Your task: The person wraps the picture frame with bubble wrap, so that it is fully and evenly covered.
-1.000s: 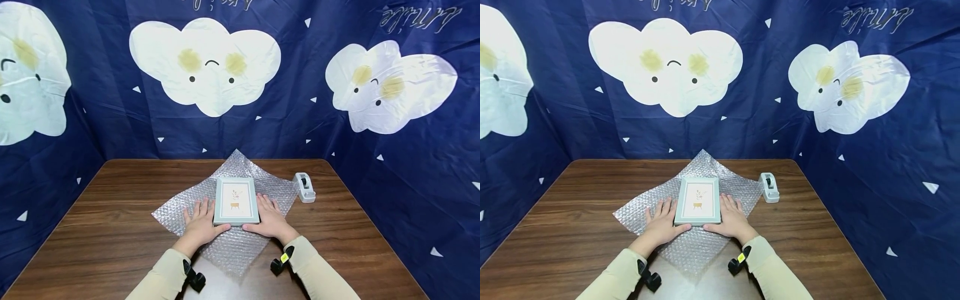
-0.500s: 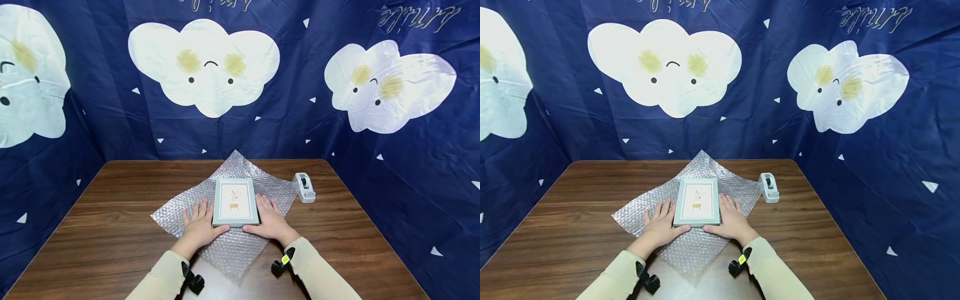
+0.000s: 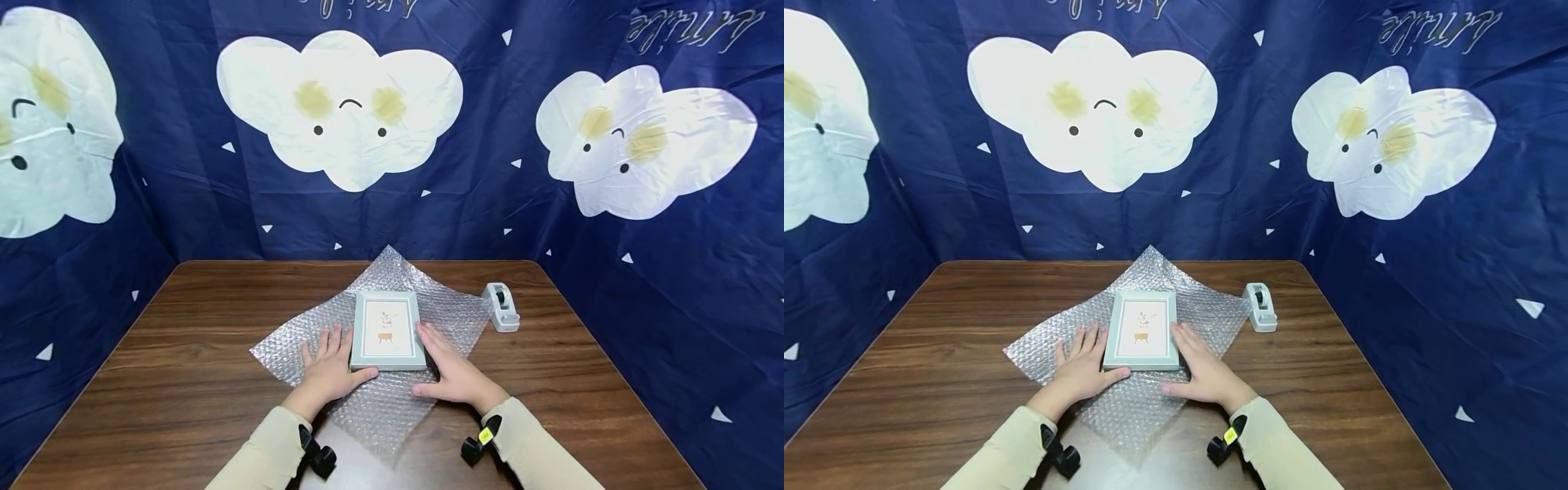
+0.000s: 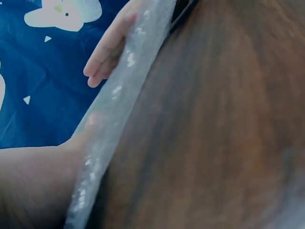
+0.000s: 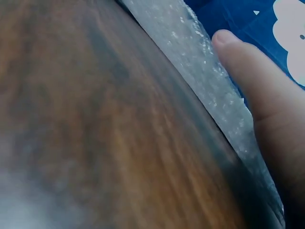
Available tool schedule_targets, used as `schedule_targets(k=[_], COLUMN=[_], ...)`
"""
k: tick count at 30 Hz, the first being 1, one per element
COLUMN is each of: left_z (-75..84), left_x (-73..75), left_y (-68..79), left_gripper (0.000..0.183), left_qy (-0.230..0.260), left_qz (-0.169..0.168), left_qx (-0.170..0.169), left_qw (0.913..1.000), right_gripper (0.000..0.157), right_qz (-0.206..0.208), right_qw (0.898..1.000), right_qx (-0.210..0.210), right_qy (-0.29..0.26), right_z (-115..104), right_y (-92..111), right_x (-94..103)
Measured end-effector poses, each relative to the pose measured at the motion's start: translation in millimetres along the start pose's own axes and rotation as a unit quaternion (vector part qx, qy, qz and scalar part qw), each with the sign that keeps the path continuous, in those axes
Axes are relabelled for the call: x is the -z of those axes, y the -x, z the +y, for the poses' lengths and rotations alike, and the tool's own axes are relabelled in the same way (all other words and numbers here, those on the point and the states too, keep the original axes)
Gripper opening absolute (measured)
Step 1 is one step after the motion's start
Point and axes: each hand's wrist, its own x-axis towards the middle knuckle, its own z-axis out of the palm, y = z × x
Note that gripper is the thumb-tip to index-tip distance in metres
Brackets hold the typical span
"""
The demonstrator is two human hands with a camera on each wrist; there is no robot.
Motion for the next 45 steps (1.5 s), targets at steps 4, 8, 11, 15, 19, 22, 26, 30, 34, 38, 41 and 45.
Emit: schedule_targets(k=[4,8,11,15,19,22,26,30,34,38,41,45], left_z=[-5.9,-14.1,-19.9,-27.8,-34.5,-37.5,-38.9,-39.2,-41.6,-43.9,-44.3,-44.3], left_x=[5.3,12.6,19.9,25.7,24.9,23.6,22.2,19.6,15.3,12.6,12.4,12.9], left_y=[-3.6,-8.5,-12.5,-20.7,-30.4,-34.9,-36.6,-36.4,-35.8,-33.9,-32.4,-32.2], left_gripper=[0.112,0.112,0.108,0.096,0.082,0.075,0.07,0.068,0.068,0.067,0.068,0.068], left_qy=[-0.006,-0.003,0.007,0.023,0.033,0.034,0.035,0.032,0.018,0.017,0.014,0.005], left_qz=[-0.002,0.004,0.008,0.007,-0.004,-0.013,-0.02,-0.018,-0.016,-0.018,-0.018,-0.02], left_qx=[-0.015,-0.033,-0.043,-0.058,-0.065,-0.065,-0.064,-0.065,-0.064,-0.064,-0.065,-0.067], left_qw=[0.9999,0.9994,0.999,0.998,0.9973,0.9972,0.9971,0.9972,0.9976,0.9976,0.9976,0.9975], right_gripper=[0.112,0.114,0.118,0.122,0.119,0.111,0.097,0.078,0.046,0.023,0.017,0.013], right_qz=[-0.01,-0.027,-0.041,-0.048,-0.037,-0.021,0.006,0.041,0.071,0.106,0.132,0.175], right_qw=[0.999,0.998,0.996,0.993,0.99,0.985,0.977,0.967,0.957,0.95,0.945,0.937], right_qx=[0.034,0.063,0.078,0.105,0.137,0.166,0.209,0.251,0.283,0.295,0.298,0.303], right_qy=[-0.007,-0.005,-0.004,0.004,0.021,0.032,0.035,0.027,0.007,-0.009,-0.019,-0.024], right_z=[-4,-7,-10,-15,-20,-24,-27,-30,-32,-34,-35,-34], right_y=[7,11,12,15,17,17,16,12,11,10,9,4], right_x=[3.0,2.7,1.3,1.0,0.0,-2.7,-5.8,-7.1,-7.3,-8.1,-9.2,-11.8])
